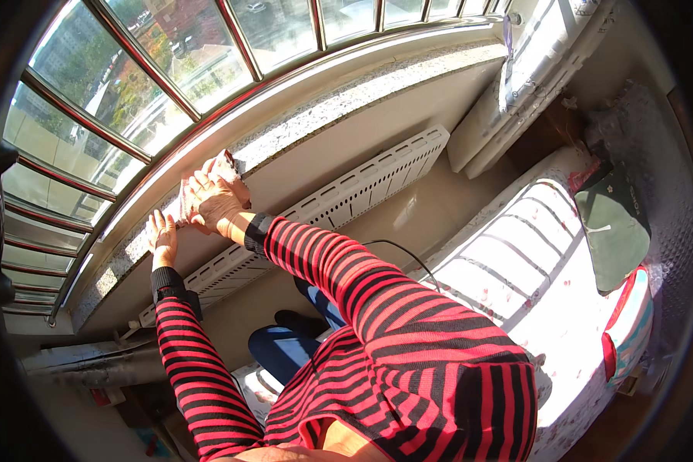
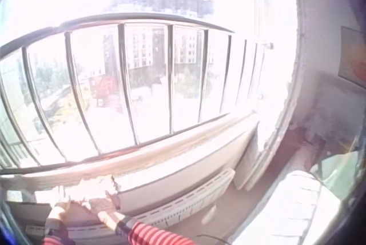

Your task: The person wipes a metal railing, a white radiator, and a windowsill using a cloth. They move along the railing and radiator, wiping each section methodically before finishing on the windowsill.

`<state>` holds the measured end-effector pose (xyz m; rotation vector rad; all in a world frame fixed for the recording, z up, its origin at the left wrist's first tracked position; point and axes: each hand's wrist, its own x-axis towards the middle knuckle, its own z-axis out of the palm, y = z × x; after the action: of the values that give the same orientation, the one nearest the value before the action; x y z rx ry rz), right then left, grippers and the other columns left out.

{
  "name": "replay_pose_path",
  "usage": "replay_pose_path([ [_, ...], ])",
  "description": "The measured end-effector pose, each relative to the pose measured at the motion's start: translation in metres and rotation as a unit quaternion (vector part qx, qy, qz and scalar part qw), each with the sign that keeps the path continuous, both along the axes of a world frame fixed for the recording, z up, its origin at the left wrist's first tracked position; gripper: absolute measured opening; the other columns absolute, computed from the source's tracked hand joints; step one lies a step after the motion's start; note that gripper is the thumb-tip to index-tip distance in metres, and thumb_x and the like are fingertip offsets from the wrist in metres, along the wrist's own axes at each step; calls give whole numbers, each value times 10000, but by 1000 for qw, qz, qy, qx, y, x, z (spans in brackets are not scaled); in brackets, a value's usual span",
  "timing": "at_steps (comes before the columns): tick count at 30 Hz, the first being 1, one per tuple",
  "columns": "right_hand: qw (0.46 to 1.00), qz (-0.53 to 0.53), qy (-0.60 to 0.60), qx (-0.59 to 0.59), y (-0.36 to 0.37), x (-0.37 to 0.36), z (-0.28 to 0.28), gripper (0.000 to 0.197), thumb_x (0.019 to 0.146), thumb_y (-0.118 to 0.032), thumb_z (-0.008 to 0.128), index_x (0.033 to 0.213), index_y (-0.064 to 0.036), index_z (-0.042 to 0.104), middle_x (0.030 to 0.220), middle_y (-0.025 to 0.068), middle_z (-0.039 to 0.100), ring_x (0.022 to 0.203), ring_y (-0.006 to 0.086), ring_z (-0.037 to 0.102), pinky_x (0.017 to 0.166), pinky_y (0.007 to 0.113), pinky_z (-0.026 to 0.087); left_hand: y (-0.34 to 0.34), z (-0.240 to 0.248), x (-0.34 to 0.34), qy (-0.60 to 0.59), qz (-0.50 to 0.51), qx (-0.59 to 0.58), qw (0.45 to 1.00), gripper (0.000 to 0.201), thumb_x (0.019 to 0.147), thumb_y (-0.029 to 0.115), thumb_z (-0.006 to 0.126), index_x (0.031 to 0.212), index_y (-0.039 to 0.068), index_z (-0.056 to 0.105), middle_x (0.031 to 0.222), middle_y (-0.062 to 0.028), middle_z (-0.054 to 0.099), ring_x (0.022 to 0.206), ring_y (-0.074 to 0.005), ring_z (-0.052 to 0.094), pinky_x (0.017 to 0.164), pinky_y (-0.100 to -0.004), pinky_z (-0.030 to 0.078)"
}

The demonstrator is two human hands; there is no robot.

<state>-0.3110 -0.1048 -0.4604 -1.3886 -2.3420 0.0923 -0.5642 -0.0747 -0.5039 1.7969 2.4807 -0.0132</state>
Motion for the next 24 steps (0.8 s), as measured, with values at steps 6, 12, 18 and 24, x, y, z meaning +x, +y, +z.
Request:
replay_pose_path([
  [6, 986, 17, 83, 143, 4, 138, -25, 589, 928, -452, 641, 1401, -111, 561, 1531, 111, 512, 1459, 293, 422, 1149, 476, 325, 1, -13, -5, 6, -5, 27, 1000, 883, 990, 789, 175, 1659, 215, 231, 1734, -71, 181, 1604, -270, 123, 1247, -563, 135],
  [12, 984, -144, -23, 102, 45, 332, -27, 553, 998, -466, 558, 1454, -152, 565, 1562, 98, 499, 1489, 256, 389, 1183, 450, 294, 3, -12, -6, 38, 8, 18, 999, 878, 997, 780, 195, 1659, 205, 231, 1731, -79, 191, 1600, -275, 146, 1242, -571, 154],
  [18, 943, -332, 5, 20, 50, 374, -4, 767, 971, -667, 503, 1440, -61, 540, 1560, 149, 471, 1536, 303, 283, 1234, 482, 187, 3, -10, -12, 33, 13, 0, 999, 856, 1010, 758, 214, 1661, 202, 214, 1733, -85, 176, 1598, -277, 148, 1232, -597, 164],
  [24, 948, -293, 64, 101, 40, 348, -38, 740, 937, -573, 594, 1503, -106, 503, 1641, 117, 365, 1567, 281, 199, 1242, 529, 106, 5, -9, -22, 76, 2, -2, 997, 786, 1048, 685, 254, 1653, 184, 242, 1721, -112, 208, 1585, -316, 191, 1231, -567, 213],
])
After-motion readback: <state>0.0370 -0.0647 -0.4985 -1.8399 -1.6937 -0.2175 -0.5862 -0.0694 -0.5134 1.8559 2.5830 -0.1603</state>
